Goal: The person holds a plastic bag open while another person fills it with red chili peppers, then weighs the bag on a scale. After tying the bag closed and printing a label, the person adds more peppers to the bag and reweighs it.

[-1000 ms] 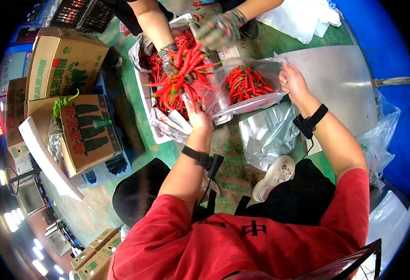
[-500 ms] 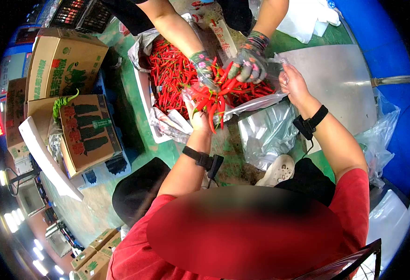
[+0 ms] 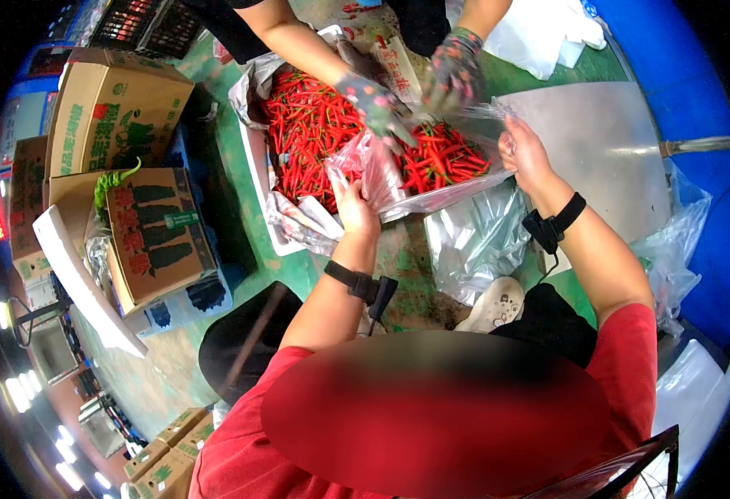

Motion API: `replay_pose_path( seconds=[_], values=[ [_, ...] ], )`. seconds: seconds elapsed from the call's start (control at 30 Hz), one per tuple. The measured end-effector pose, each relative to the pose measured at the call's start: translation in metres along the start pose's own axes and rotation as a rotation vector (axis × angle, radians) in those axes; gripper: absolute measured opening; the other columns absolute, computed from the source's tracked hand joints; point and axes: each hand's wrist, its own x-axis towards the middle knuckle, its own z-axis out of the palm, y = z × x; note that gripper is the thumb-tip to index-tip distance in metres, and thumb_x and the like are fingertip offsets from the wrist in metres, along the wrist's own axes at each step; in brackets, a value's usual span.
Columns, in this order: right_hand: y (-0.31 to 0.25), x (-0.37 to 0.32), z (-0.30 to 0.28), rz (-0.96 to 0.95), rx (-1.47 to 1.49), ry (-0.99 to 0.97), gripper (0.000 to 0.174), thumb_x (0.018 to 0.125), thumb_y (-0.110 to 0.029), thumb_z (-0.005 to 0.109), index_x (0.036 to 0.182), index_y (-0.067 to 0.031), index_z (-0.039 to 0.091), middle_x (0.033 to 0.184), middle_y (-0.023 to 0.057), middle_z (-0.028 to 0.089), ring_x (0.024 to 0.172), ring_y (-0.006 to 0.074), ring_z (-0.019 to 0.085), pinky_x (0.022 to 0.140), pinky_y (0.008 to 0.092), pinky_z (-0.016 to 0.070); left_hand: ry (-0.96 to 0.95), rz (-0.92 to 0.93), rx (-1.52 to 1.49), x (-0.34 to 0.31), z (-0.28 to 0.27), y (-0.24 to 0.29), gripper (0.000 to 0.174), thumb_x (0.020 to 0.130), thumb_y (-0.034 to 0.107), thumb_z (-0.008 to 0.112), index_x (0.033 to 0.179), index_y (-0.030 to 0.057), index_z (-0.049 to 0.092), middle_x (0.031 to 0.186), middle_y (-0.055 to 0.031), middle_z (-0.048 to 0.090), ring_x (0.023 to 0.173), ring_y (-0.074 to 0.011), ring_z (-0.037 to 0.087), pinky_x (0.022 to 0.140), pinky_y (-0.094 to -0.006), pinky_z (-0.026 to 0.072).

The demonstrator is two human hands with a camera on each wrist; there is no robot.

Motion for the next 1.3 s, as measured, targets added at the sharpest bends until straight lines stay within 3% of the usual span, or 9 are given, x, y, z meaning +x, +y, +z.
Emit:
replay_pose_path(
  seconds=[0.33,0.47,0.5,0.53,0.57,0.63,0.7,1.13,1.3],
  values=[
    [0.004,0.0,-0.002,-0.043,-0.12,-0.012,0.018,0.087,-0.028,0.042,0.085,-0.0109,0.045,0.053,-0.004,0.036,0.041,0.0044,0.028,0.037,0.0195,0.0199,-0.099,0.127,0.03,-0.003,0.007,0.0,0.04,0.079,0.002,0.04,0.117,0.0152,0.035,0.063,0.0001,0.044,0.054,-0.0089,0.045,0.046,-0.0203,0.0384],
    [-0.012,-0.016,0.01,-0.327,-0.108,0.009,0.027,0.087,-0.027,0.043,0.104,-0.0088,0.052,0.055,-0.0057,0.035,0.045,0.0031,0.028,0.041,0.017,0.0217,-0.255,0.401,0.339,-0.036,0.036,0.012,0.046,0.084,0.003,0.038,0.129,0.0012,0.026,0.117,-0.0074,0.043,0.092,-0.0114,0.045,0.078,-0.0209,0.0371],
    [-0.012,-0.013,0.006,-0.384,-0.198,0.033,0.032,0.087,-0.026,0.043,0.114,-0.0097,0.051,0.057,-0.0068,0.034,0.047,0.0021,0.027,0.042,0.0163,0.0211,-0.174,0.363,0.275,-0.045,0.051,0.016,0.047,0.083,0.005,0.043,0.128,0.0091,0.028,0.065,0.0045,0.039,0.053,-0.0029,0.033,0.047,-0.0154,0.0265],
    [-0.02,-0.016,0.009,-0.393,-0.278,0.014,0.029,0.087,-0.026,0.043,0.11,-0.0103,0.053,0.057,-0.0071,0.033,0.047,0.0018,0.026,0.042,0.0163,0.0205,-0.146,0.647,0.669,-0.041,0.051,0.016,0.046,0.082,0.006,0.044,0.126,0.0083,0.031,0.076,0.0014,0.045,0.059,-0.0048,0.037,0.05,-0.0176,0.0317],
    [-0.018,-0.012,0.003,-0.309,-0.264,0.014,0.028,0.087,-0.025,0.043,0.109,-0.0108,0.054,0.057,-0.0073,0.033,0.047,0.0017,0.026,0.042,0.0163,0.0203,-0.198,0.182,0.468,-0.048,0.049,0.012,0.05,0.081,0.002,0.041,0.129,0.0014,0.025,0.122,-0.0118,0.041,0.104,-0.0172,0.043,0.086,-0.0261,0.0345],
    [-0.011,-0.001,-0.011,-0.225,-0.244,-0.016,0.027,0.087,-0.024,0.042,0.108,-0.0113,0.054,0.057,-0.0075,0.033,0.047,0.0015,0.026,0.041,0.0163,0.0201,-0.24,0.679,0.774,-0.043,0.034,-0.02,0.047,0.082,0.004,0.041,0.127,0.0018,0.027,0.096,-0.0099,0.05,0.077,-0.0154,0.046,0.069,-0.0257,0.0401],
    [-0.004,0.002,-0.017,-0.173,-0.213,0.068,0.027,0.086,-0.021,0.041,0.108,-0.01,0.054,0.056,-0.0076,0.033,0.046,0.0015,0.027,0.04,0.0166,0.02,-0.265,0.201,0.615,-0.068,0.043,-0.012,0.042,0.083,0.004,0.039,0.124,0.0024,0.03,0.086,-0.0074,0.049,0.07,-0.0128,0.043,0.063,-0.0253,0.0397],
    [-0.024,-0.012,0.001,-0.227,-0.058,-0.074,0.038,0.086,-0.014,0.039,0.123,-0.0079,0.035,0.056,-0.0051,0.034,0.045,0.003,0.028,0.039,0.0166,0.022,-0.219,0.46,0.26,0.005,0.039,0.026,0.059,0.079,-0.001,0.038,0.133,0.0137,0.02,0.089,0.0022,0.046,0.056,-0.0032,0.036,0.047,-0.0157,0.0298],
    [-0.034,-0.01,-0.017,-0.148,-0.6,-0.186,0.019,0.079,-0.016,0.045,0.082,-0.0047,0.06,0.061,-0.0033,0.047,0.053,0.0056,0.039,0.051,0.0202,0.0311,-0.293,0.29,0.361,-0.022,0.044,0.027,0.05,0.081,0.001,0.039,0.129,0.0098,0.028,0.077,0.0036,0.044,0.052,-0.003,0.035,0.044,-0.0166,0.0291]
  ],
)
